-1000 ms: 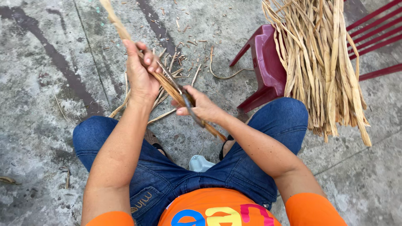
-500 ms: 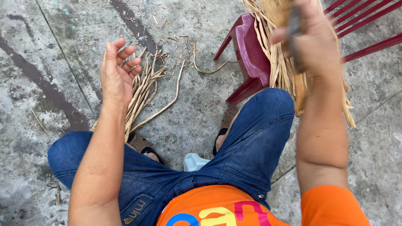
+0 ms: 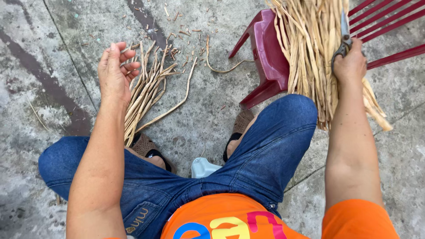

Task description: The person sits on a small stool and uses shears to trim dried plant stems. They pick up stems from a pile on the floor, cut them into shorter pieces, and place the trimmed pieces onto a red plastic chair.

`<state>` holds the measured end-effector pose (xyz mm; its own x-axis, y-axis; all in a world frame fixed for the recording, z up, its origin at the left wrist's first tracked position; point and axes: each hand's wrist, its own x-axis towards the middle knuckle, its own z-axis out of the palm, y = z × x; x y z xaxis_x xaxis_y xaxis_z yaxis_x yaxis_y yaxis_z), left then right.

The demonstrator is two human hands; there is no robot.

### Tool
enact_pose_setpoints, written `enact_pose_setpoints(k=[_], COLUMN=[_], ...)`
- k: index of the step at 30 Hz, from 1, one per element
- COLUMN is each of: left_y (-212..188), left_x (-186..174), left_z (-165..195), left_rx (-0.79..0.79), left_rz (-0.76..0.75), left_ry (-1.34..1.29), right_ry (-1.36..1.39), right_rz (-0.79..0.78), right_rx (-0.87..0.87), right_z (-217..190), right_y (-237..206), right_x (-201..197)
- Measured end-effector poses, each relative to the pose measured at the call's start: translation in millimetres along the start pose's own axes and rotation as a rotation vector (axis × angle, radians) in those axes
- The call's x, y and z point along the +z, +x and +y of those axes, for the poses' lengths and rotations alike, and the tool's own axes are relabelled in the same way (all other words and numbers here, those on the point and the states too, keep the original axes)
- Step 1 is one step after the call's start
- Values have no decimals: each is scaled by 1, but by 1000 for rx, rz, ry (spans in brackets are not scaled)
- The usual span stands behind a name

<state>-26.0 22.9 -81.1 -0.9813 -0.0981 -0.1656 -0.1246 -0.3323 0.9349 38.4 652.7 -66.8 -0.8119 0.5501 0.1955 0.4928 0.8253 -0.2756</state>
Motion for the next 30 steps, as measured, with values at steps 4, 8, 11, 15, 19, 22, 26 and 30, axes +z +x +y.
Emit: enact_pose_setpoints(k=[4,8,11,15,19,22,26,30], left_y=[4,15,23,33,18,7,0,0], left_x=[0,-3,-12,-22,-44,-58,-84,-115], left_z=[-4,-8,-15,-36,-71,-102,-147,-184], left_rx=[-32,-16,-9,25,-181,-485,-659,-697], left_rz=[34,66,149,241,175,-1,-43,30], left_ry=[64,173,253,504,1193,1522,1648,1640], right_ry=[148,216,364,307,493,879,1309,1074], right_rz=[28,138,108,-25,-128,-222,-601,-765], right_rx=[-33,-218,-226,-67,-262,-401,-12,-124], right_z=[16,42,53,31,-34,-112,-210,-246], right_y=[11,16,22,14,-29,-69,-108,-123], right_x=[-11,-30,-52,-83,-113,-103,-47,-14])
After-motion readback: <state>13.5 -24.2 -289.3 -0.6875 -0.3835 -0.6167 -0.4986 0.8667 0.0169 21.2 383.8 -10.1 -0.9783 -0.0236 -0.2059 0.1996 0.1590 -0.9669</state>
